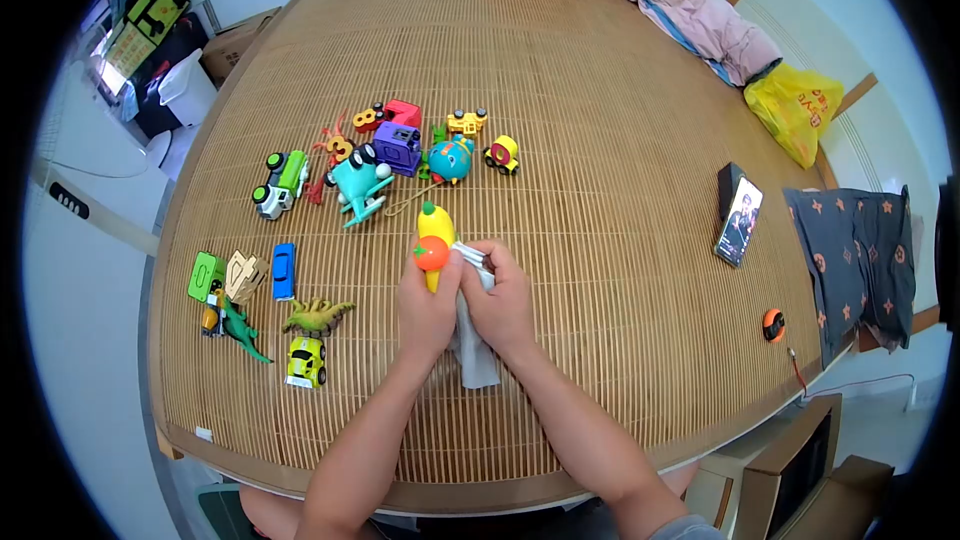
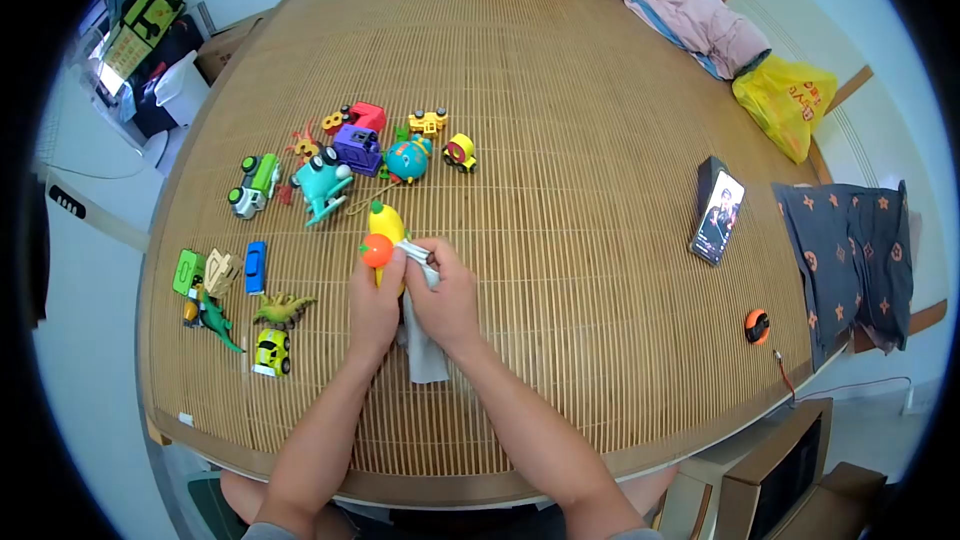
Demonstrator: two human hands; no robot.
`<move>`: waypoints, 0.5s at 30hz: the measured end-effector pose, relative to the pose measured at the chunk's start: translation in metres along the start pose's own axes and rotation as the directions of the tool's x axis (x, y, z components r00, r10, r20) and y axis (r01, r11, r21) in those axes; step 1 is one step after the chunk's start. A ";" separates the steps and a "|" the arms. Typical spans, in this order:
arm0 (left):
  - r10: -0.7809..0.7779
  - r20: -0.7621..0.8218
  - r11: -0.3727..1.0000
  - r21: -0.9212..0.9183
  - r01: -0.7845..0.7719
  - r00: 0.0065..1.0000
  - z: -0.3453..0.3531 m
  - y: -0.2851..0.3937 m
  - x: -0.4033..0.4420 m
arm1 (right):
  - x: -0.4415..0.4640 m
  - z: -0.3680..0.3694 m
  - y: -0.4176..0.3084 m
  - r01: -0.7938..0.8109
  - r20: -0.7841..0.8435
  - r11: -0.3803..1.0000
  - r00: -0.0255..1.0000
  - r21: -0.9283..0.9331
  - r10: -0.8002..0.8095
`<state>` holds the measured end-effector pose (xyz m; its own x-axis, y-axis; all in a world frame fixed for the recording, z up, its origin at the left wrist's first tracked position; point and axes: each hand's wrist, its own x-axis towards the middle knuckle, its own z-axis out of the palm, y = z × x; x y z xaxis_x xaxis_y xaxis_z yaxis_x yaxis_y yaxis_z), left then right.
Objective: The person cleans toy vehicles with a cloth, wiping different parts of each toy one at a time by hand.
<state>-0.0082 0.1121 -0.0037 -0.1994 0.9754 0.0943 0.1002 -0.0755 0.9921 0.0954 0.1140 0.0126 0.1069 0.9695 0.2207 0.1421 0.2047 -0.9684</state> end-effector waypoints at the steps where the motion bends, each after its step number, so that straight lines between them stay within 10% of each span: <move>1: -0.001 0.008 1.000 0.000 0.001 1.000 0.000 -0.003 0.000 | -0.001 0.001 -0.002 0.027 -0.006 1.000 1.000 -0.006 -0.027; 15: -0.027 0.086 0.997 -0.064 0.033 0.996 -0.004 0.014 -0.001 | -0.017 -0.005 0.003 -0.042 0.012 0.998 0.999 0.052 0.041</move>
<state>-0.0101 0.1097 0.0102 -0.1178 0.9912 0.0599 0.0313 -0.0565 0.9979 0.0985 0.0979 0.0065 0.1009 0.9786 0.1793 0.0865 0.1709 -0.9815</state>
